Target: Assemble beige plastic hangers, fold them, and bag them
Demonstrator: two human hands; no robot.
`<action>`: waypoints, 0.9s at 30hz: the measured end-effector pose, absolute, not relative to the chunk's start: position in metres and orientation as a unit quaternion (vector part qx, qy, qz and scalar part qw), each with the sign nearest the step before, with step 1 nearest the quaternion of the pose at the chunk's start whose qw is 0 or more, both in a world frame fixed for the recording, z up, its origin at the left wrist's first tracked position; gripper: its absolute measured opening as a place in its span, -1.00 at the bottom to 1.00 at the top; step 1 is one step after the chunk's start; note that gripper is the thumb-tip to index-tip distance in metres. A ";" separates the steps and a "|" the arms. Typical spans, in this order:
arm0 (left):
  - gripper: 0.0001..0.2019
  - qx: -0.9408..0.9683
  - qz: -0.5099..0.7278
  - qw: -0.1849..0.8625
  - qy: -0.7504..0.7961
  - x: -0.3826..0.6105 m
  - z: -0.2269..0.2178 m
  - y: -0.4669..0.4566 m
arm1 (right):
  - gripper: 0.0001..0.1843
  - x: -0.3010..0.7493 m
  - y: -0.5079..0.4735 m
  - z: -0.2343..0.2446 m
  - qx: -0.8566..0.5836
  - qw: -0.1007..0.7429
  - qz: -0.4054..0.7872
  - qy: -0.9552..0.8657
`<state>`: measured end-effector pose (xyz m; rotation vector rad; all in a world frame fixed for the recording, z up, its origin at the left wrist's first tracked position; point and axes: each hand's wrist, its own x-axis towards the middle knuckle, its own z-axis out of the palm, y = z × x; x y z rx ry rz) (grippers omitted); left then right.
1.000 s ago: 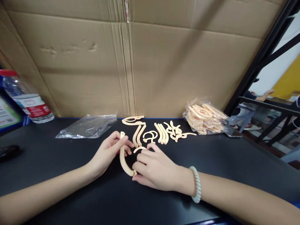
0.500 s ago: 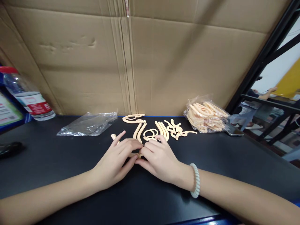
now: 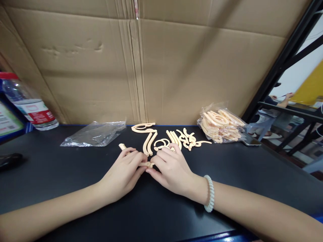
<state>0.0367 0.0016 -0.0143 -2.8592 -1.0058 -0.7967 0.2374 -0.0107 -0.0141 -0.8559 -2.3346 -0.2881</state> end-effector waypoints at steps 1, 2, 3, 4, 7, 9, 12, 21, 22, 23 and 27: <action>-0.87 -0.914 -0.248 -0.002 -0.320 0.037 -0.014 0.002 | -0.75 0.237 -0.011 -0.014 -0.318 0.304 -0.112 -0.891; -0.87 -0.916 -0.242 -0.008 -0.319 0.037 -0.015 0.002 | -0.75 0.237 -0.011 -0.014 -0.311 0.296 -0.115 -0.896; -0.87 -0.918 -0.236 -0.015 -0.318 0.036 -0.015 0.002 | -0.74 0.237 -0.011 -0.014 -0.305 0.290 -0.118 -0.900; -0.86 -0.920 -0.231 -0.020 -0.316 0.036 -0.015 0.003 | -0.74 0.236 -0.011 -0.014 -0.300 0.288 -0.117 -0.902; -0.84 -0.922 -0.232 -0.028 -0.308 0.036 -0.015 0.004 | -0.73 0.236 -0.010 -0.015 -0.297 0.300 -0.081 -0.903; -0.84 -0.921 -0.242 -0.033 -0.303 0.035 -0.015 0.004 | -0.73 0.236 -0.009 -0.016 -0.299 0.315 -0.039 -0.900; -0.84 -0.917 -0.261 -0.037 -0.299 0.035 -0.016 0.005 | -0.74 0.236 -0.007 -0.017 -0.309 0.335 0.016 -0.890; -0.79 -0.919 -0.286 0.053 -0.266 0.030 -0.010 0.006 | -0.73 0.235 -0.007 -0.011 -0.382 0.403 0.149 -0.818; -0.78 -0.922 -0.279 0.072 -0.257 0.028 -0.009 0.008 | -0.73 0.236 -0.005 -0.010 -0.393 0.414 0.147 -0.808; -0.78 -0.925 -0.273 0.084 -0.250 0.025 -0.007 0.011 | -0.75 0.239 -0.003 -0.008 -0.396 0.429 0.131 -0.801; -0.77 -0.928 -0.257 0.085 -0.257 0.016 -0.007 0.030 | -0.78 0.246 0.006 -0.007 -0.398 0.471 0.077 -0.783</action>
